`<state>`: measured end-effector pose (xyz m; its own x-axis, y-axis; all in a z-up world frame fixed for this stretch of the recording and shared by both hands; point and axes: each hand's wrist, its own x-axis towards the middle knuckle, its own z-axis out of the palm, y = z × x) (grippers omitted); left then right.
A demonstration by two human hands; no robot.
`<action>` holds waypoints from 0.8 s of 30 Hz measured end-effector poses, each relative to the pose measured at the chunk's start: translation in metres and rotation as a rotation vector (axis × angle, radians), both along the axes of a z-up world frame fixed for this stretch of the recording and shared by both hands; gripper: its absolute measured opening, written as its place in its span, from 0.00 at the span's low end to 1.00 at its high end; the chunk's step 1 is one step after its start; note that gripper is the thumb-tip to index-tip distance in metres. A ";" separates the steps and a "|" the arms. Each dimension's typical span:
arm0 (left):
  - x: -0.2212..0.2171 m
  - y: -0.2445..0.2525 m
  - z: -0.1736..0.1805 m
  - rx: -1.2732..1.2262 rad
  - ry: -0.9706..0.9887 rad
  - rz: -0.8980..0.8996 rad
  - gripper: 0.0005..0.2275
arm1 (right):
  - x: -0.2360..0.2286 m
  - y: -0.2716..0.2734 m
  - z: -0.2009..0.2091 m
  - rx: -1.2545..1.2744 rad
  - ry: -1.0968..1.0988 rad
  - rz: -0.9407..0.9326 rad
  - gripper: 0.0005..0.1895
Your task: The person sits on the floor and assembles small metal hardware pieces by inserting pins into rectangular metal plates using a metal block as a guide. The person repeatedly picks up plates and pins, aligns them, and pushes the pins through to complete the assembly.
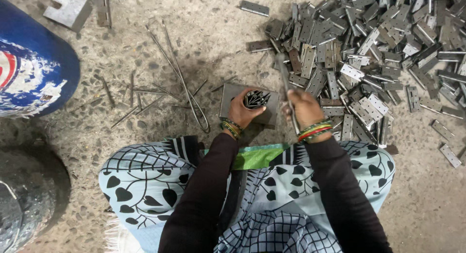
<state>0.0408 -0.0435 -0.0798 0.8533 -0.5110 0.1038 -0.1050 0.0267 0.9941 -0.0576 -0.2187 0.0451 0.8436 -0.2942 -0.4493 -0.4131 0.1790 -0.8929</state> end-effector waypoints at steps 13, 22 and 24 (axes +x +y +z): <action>0.005 -0.008 -0.014 0.004 -0.085 0.084 0.27 | -0.022 0.046 -0.065 -1.203 0.082 0.281 0.24; -0.003 -0.003 -0.014 -0.002 0.083 0.024 0.21 | -0.043 0.023 0.016 -0.503 -0.717 -0.159 0.20; -0.002 -0.006 -0.011 -0.034 0.077 0.017 0.21 | -0.038 0.027 0.001 -0.476 -0.933 -0.235 0.20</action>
